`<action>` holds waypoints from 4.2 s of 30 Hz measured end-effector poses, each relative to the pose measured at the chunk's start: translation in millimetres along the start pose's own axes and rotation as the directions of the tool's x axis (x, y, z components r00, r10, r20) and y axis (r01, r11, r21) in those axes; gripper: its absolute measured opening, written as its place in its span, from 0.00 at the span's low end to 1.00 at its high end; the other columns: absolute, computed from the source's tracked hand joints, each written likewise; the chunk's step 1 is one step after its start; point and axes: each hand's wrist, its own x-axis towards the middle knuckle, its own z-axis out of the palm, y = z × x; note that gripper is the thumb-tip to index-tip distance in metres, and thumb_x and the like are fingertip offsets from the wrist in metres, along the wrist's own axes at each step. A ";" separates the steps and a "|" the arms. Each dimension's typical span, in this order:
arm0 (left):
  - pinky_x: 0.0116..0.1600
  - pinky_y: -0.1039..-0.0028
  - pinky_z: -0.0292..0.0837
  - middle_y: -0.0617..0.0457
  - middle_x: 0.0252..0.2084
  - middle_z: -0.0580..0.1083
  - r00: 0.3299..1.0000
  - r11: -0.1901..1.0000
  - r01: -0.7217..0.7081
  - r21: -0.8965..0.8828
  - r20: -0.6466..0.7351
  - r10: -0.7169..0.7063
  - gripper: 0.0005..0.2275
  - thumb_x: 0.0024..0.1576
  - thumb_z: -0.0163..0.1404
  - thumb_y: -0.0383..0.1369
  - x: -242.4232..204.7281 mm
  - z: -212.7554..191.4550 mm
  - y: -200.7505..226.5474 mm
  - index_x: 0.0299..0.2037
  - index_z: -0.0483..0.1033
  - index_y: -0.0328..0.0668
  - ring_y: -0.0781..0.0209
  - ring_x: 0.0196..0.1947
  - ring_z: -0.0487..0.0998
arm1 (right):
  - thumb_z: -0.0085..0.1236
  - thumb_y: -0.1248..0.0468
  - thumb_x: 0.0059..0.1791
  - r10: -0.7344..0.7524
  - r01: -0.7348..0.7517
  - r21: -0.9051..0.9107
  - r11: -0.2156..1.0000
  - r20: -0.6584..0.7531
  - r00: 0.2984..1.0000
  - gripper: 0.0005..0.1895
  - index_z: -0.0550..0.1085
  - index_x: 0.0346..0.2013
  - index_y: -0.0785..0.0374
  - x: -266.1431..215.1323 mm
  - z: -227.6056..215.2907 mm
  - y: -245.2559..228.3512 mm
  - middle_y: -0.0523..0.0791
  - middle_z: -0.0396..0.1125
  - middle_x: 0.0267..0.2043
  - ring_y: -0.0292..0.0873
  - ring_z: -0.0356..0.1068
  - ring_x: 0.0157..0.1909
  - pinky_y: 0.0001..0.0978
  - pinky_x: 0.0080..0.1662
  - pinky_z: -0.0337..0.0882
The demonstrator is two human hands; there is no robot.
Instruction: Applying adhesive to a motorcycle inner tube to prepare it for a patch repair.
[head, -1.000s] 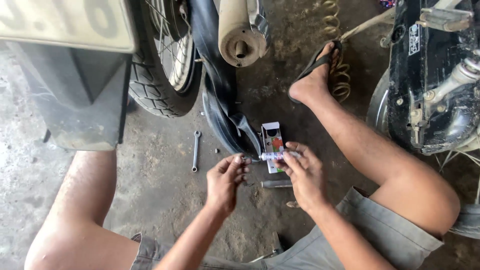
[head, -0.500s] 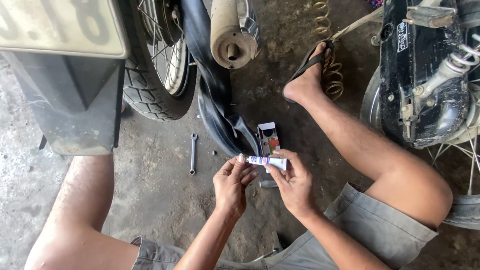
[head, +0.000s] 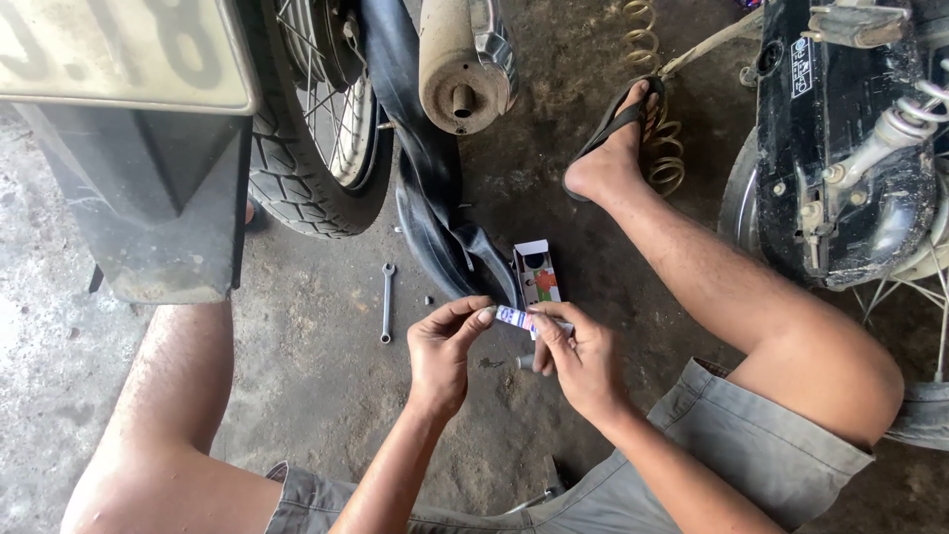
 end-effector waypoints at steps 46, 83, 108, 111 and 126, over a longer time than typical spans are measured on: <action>0.43 0.75 0.72 0.38 0.38 0.74 0.999 0.930 0.041 -0.365 0.033 -0.031 0.18 0.41 0.51 0.14 -4.1 -0.1 7.3 0.43 0.69 0.27 0.56 0.36 0.76 | 0.41 0.64 0.47 0.159 -0.180 0.393 0.902 0.087 0.983 0.15 0.68 0.45 0.69 -11.6 9.6 2.0 0.54 0.65 0.16 0.44 0.69 0.18 0.26 0.21 0.72; 0.29 0.67 0.73 0.51 0.23 0.73 0.752 -0.211 -0.659 0.722 0.642 -0.151 0.06 0.46 0.44 0.26 146.5 84.9 -178.4 0.26 0.75 0.43 0.54 0.26 0.77 | 0.57 0.55 0.36 0.282 -0.391 -0.601 0.697 -0.271 0.920 0.24 0.67 0.42 0.61 97.2 -50.7 203.1 0.54 0.65 0.36 0.56 0.68 0.42 0.45 0.39 0.70; 0.35 0.76 0.74 0.52 0.31 0.76 0.880 0.774 -0.179 0.608 0.450 -0.151 0.10 0.42 0.49 0.29 164.9 104.2 -69.8 0.35 0.75 0.39 0.64 0.29 0.77 | 0.27 0.65 0.47 -0.063 -0.333 -0.802 -0.495 -0.350 0.935 0.31 0.32 0.60 0.71 286.7 -68.9 112.8 0.48 0.29 0.63 0.41 0.34 0.64 0.32 0.65 0.34; 0.37 0.82 0.70 0.54 0.33 0.76 0.827 0.790 -0.395 0.468 0.555 0.084 0.18 0.38 0.51 0.28 159.0 97.7 -89.4 0.42 0.74 0.43 0.71 0.30 0.75 | 0.49 0.71 0.34 0.183 0.429 -0.892 -0.142 0.403 0.897 0.38 0.49 0.57 0.59 143.9 -73.0 -76.8 0.55 0.50 0.57 0.54 0.72 0.34 0.49 0.27 0.72; 0.38 0.69 0.73 0.56 0.39 0.61 0.378 0.113 -0.926 0.360 0.889 0.259 0.18 0.39 0.54 0.39 102.6 74.2 -57.5 0.41 0.70 0.50 0.57 0.40 0.68 | 0.61 0.60 0.30 0.389 0.427 -0.889 0.167 0.457 0.800 0.38 0.57 0.52 0.51 129.1 -108.0 -99.5 0.50 0.66 0.41 0.55 0.71 0.38 0.45 0.35 0.70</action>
